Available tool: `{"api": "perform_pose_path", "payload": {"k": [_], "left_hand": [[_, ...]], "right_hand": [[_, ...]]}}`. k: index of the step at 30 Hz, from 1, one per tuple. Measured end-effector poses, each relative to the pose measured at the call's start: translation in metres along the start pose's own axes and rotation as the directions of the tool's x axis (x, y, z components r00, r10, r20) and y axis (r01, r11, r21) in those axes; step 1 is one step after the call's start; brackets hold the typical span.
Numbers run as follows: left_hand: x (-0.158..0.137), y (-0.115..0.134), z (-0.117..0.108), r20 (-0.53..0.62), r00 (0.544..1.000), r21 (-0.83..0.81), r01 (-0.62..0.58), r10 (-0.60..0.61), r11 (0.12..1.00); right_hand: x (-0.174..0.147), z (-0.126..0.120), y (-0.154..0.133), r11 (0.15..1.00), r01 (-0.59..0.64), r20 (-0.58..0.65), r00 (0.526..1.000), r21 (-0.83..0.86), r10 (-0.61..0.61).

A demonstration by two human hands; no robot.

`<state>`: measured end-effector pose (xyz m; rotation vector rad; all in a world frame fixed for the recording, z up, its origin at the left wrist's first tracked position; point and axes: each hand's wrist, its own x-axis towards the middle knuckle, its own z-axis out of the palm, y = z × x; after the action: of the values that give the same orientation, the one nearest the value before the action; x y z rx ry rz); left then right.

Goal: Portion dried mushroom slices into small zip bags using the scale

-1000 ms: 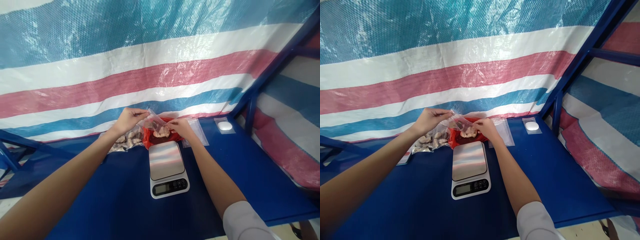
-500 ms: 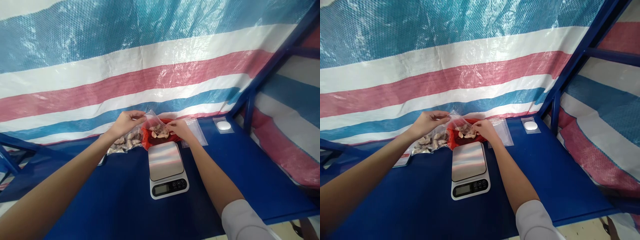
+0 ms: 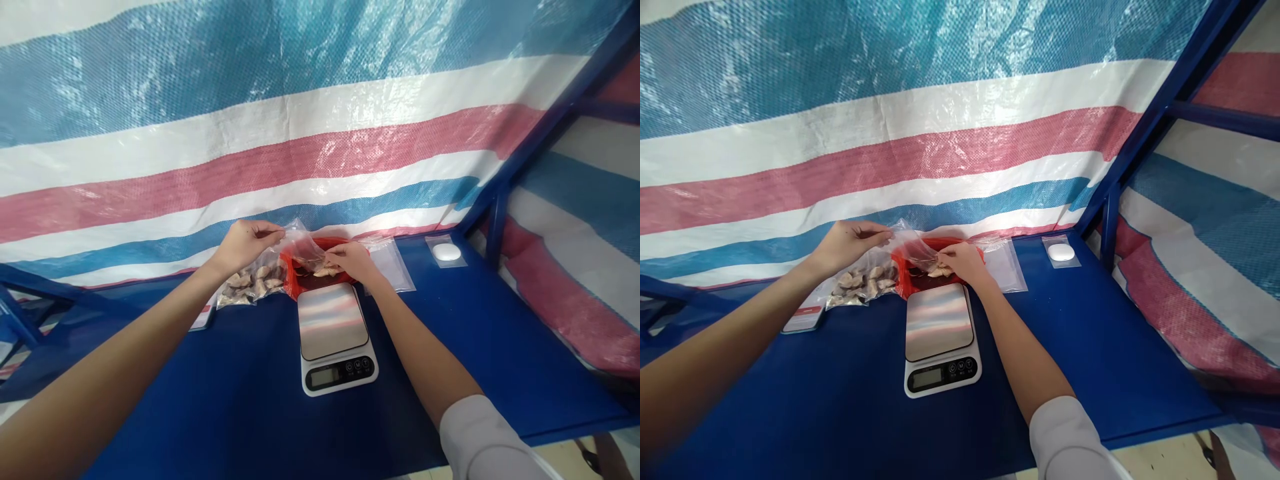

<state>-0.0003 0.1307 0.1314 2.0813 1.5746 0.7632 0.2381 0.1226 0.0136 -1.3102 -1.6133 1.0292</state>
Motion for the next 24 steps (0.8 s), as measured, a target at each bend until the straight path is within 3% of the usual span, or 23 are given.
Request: {"api": "perform_pose_path", "payload": {"k": [7, 16, 24], "left_hand": [[0.007, 0.009, 0.008, 0.011, 0.999, -0.016, -0.037, 0.037, 0.999], [0.013, 0.012, 0.021, 0.039, 0.996, -0.002, -0.084, 0.084, 0.996], [0.016, 0.003, 0.018, -0.022, 0.985, 0.082, -0.167, 0.169, 0.983]], "right_hand": [[0.002, -0.011, 0.006, 0.984, -0.046, -0.009, 0.999, 0.175, 0.048], [0.003, -0.020, 0.008, 0.981, -0.079, -0.061, 0.994, 0.176, 0.091], [-0.001, -0.014, -0.004, 0.878, -0.234, -0.008, 0.965, 0.417, 0.261]]}}
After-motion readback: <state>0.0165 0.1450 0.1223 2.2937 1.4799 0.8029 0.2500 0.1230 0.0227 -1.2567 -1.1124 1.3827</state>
